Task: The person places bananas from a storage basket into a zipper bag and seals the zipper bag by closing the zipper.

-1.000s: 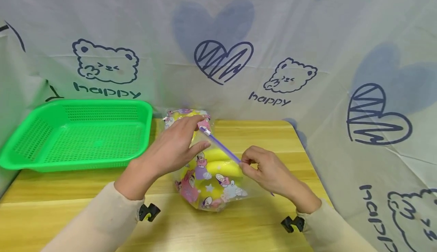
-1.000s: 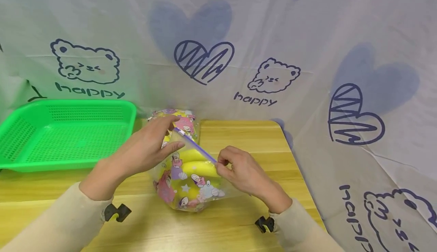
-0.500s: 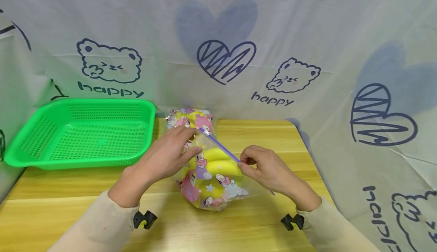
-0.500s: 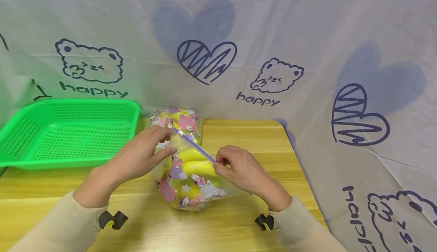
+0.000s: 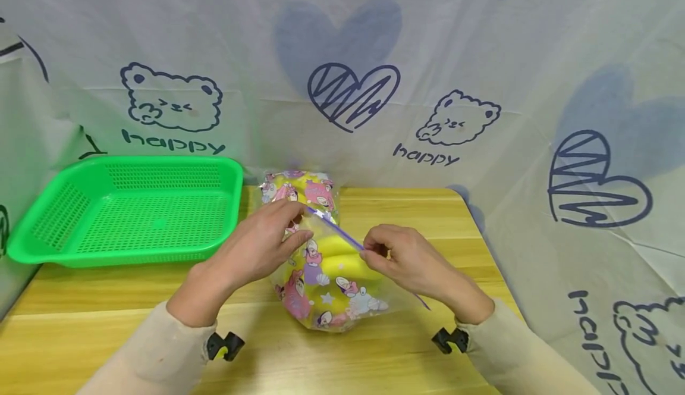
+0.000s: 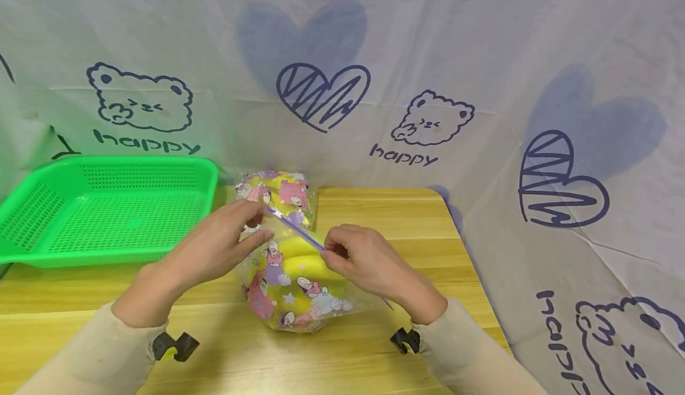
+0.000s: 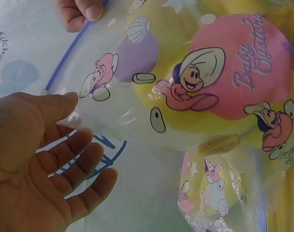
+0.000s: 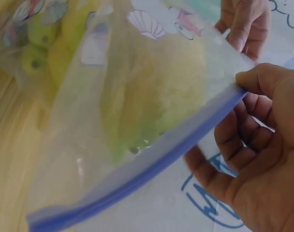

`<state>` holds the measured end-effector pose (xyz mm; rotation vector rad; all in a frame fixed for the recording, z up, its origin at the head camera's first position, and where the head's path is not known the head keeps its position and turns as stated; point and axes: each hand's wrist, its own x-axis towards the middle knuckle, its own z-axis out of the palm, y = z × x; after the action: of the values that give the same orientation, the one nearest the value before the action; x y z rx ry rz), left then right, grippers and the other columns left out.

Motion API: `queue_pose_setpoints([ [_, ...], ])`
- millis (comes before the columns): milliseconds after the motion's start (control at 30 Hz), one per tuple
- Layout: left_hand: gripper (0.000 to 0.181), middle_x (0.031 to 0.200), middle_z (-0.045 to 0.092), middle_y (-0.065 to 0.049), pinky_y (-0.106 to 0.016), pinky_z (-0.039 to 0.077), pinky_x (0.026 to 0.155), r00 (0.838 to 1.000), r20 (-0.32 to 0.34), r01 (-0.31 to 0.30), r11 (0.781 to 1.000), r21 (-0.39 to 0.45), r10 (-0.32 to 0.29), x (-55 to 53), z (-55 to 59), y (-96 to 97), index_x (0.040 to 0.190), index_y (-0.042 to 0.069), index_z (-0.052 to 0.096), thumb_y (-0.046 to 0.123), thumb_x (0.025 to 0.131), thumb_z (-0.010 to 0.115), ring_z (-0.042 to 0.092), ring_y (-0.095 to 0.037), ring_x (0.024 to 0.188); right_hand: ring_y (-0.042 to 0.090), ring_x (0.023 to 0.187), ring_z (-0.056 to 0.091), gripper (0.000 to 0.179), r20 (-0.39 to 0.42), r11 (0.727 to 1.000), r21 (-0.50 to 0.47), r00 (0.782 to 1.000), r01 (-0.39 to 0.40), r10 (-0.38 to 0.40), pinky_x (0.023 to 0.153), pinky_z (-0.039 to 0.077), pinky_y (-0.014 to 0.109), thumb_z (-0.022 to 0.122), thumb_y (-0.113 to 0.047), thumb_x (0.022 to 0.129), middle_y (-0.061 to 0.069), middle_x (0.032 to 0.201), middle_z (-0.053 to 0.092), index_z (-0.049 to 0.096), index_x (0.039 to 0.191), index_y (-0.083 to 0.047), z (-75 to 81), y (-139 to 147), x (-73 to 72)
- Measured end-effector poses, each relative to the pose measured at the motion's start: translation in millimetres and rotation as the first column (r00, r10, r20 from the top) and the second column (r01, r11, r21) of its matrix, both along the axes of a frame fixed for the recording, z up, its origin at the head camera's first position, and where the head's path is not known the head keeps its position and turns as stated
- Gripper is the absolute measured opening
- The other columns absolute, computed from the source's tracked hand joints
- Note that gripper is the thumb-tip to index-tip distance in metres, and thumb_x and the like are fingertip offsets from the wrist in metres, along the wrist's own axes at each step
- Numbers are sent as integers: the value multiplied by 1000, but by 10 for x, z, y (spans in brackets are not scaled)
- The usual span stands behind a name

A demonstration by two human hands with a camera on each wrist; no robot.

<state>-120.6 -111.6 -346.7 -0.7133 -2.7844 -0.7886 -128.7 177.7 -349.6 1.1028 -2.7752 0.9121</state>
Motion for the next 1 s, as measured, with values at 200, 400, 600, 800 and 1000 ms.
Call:
queue_pose_setpoints([
  [200,45,128,67,-9,-49,56,95,997,75,-31,999,10,30,20,-37,-23,139,7,59,36,105,66,66,-28,115,8,70,57,13,120,997,-75,993,12,-3,61,50,24,66,-11,101,-9,80,63,67,91,-18,-22,-23,40],
  [400,56,139,64,-14,-53,53,104,987,160,-21,1000,3,21,50,-163,-17,145,6,57,44,104,65,63,-33,126,10,64,48,15,246,985,-128,966,119,-85,58,41,24,62,-12,104,-4,76,55,62,90,-15,-100,146,51],
  [600,60,150,56,-15,-55,45,115,970,239,32,999,16,-35,151,-379,81,149,6,54,44,105,64,52,-38,141,15,64,43,22,562,904,-196,799,379,-213,60,46,29,54,-15,108,3,75,45,54,90,-4,-322,388,36],
  [800,71,159,47,-17,-60,39,119,961,269,61,998,31,-67,330,-593,257,156,13,48,49,100,70,41,-43,149,21,72,55,25,670,857,-122,679,500,-301,67,56,39,53,-15,108,6,79,50,50,86,-2,-637,649,9],
  [1000,83,166,33,-25,-65,35,120,967,224,116,993,33,-120,481,-782,492,160,9,42,50,96,74,31,-50,153,18,60,54,18,519,885,97,735,455,-435,56,49,31,57,-12,102,7,71,56,57,87,-3,-788,822,-35],
])
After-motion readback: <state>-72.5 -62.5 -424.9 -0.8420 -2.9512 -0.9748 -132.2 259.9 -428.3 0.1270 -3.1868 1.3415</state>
